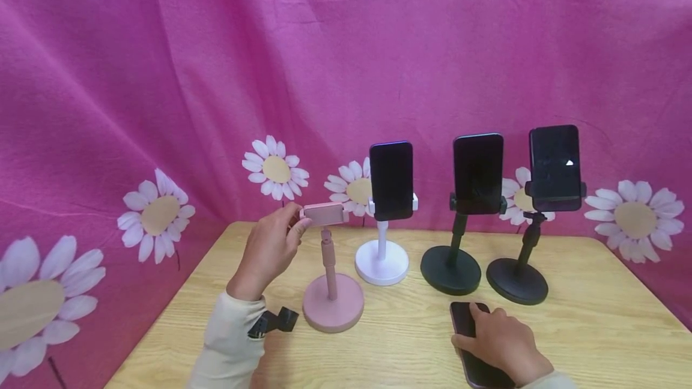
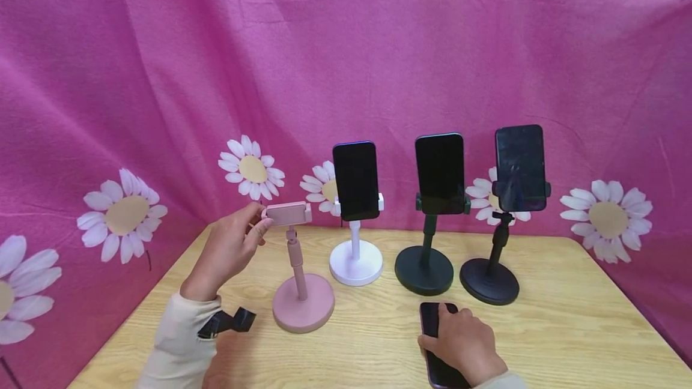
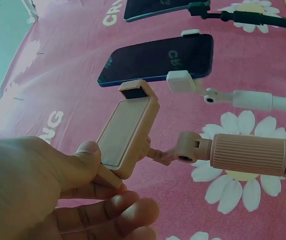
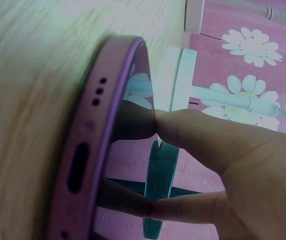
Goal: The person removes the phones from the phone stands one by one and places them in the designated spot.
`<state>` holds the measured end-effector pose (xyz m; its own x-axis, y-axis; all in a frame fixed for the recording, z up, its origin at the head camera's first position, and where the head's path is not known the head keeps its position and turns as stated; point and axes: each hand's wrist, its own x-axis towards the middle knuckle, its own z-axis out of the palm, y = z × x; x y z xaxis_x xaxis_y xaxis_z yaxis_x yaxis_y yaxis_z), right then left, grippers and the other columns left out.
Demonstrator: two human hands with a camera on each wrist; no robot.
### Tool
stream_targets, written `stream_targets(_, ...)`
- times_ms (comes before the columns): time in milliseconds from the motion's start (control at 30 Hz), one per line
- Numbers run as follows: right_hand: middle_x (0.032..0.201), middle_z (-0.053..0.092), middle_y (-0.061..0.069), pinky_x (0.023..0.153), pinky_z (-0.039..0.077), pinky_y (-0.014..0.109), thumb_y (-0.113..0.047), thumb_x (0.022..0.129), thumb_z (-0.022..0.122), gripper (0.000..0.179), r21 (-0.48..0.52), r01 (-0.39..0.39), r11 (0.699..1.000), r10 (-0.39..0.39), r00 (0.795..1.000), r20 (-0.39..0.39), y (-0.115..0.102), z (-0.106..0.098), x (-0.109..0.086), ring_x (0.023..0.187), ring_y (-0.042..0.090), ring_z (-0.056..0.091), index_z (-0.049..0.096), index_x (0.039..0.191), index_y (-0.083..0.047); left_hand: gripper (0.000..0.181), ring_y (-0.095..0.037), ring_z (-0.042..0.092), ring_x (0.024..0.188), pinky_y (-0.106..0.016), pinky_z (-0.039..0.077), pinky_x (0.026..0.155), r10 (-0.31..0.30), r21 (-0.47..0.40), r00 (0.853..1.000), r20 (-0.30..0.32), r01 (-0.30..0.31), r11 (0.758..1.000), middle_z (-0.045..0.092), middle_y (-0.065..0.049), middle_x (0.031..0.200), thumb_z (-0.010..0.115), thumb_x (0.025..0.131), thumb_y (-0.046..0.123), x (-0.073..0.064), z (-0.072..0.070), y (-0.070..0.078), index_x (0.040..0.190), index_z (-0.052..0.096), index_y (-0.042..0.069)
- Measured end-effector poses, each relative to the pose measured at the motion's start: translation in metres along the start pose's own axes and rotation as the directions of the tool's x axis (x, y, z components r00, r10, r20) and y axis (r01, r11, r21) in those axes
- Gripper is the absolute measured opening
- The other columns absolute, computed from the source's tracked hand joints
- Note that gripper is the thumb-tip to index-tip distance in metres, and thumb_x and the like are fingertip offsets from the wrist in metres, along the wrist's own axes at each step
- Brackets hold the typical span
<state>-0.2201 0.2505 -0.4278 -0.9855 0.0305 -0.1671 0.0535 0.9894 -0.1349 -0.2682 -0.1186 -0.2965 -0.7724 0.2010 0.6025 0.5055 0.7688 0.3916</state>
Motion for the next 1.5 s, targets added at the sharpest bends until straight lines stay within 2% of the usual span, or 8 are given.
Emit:
stream_targets(367,0.096,0.059,0.026,0.052,0.043,0.037,-0.074,0.070,0.064,0.100,-0.013,-0.003,1.000,0.003,1.000,0.009,0.001,0.001,0.001,0.067,0.028,0.051,0.051,0.134,0.001,0.011,-0.017,0.051,0.064,-0.033,0.040,0.058,-0.008,0.041,1.000,-0.004,0.008,0.999,0.052,-0.001,0.072,0.064,0.093,0.018,0.009,0.001,-0.011,0.093,0.059,0.008)
stream_targets(633,0.097,0.058,0.027,0.053,0.044,0.039,-0.075,0.070,0.064,0.101,-0.003,-0.004,1.000,0.004,1.000,0.006,0.001,0.002,0.001,0.069,0.029,0.051,0.051,0.134,0.001,0.011,-0.021,0.062,0.067,-0.038,0.044,0.059,-0.024,0.073,1.000,-0.009,0.025,0.997,0.059,-0.006,0.077,0.062,0.094,0.015,0.024,0.003,-0.032,0.100,0.059,0.006)
stream_targets(833,0.095,0.058,0.025,0.053,0.044,0.038,-0.074,0.070,0.065,0.099,-0.005,-0.005,1.000,0.005,1.000,0.015,0.001,0.002,0.001,0.068,0.028,0.051,0.052,0.134,0.001,0.012,-0.026,0.056,0.069,-0.042,0.044,0.063,-0.010,0.085,1.000,-0.025,0.013,0.996,0.057,-0.009,0.076,0.060,0.095,0.015,0.038,0.009,-0.048,0.098,0.058,0.004)
stream_targets(1033,0.095,0.058,0.025,0.054,0.045,0.039,-0.073,0.071,0.065,0.098,0.001,-0.005,1.000,0.005,1.000,0.020,0.002,0.003,0.000,0.067,0.028,0.051,0.052,0.133,0.002,0.014,-0.029,0.055,0.072,-0.045,0.044,0.065,-0.015,0.083,0.999,-0.034,0.018,0.996,0.057,-0.011,0.076,0.060,0.095,0.016,0.050,0.013,-0.058,0.099,0.057,0.003)
stream_targets(1167,0.095,0.058,0.026,0.054,0.045,0.039,-0.072,0.070,0.066,0.098,0.005,-0.009,1.000,0.009,1.000,0.028,0.002,0.003,0.000,0.068,0.029,0.051,0.052,0.134,0.002,0.016,-0.028,0.057,0.073,-0.043,0.044,0.067,-0.051,0.065,0.999,-0.016,0.052,0.997,0.058,-0.011,0.079,0.059,0.096,0.017,0.056,0.016,-0.063,0.104,0.058,0.003)
stream_targets(1500,0.093,0.058,0.024,0.053,0.044,0.037,-0.073,0.069,0.066,0.098,-0.004,-0.007,1.000,0.007,1.000,0.017,0.003,0.004,0.001,0.066,0.027,0.050,0.053,0.133,0.000,0.018,-0.027,0.059,0.073,-0.043,0.046,0.067,-0.089,0.017,0.995,-0.035,0.090,0.996,0.062,-0.009,0.079,0.057,0.098,0.019,0.062,0.022,-0.068,0.108,0.059,0.005)
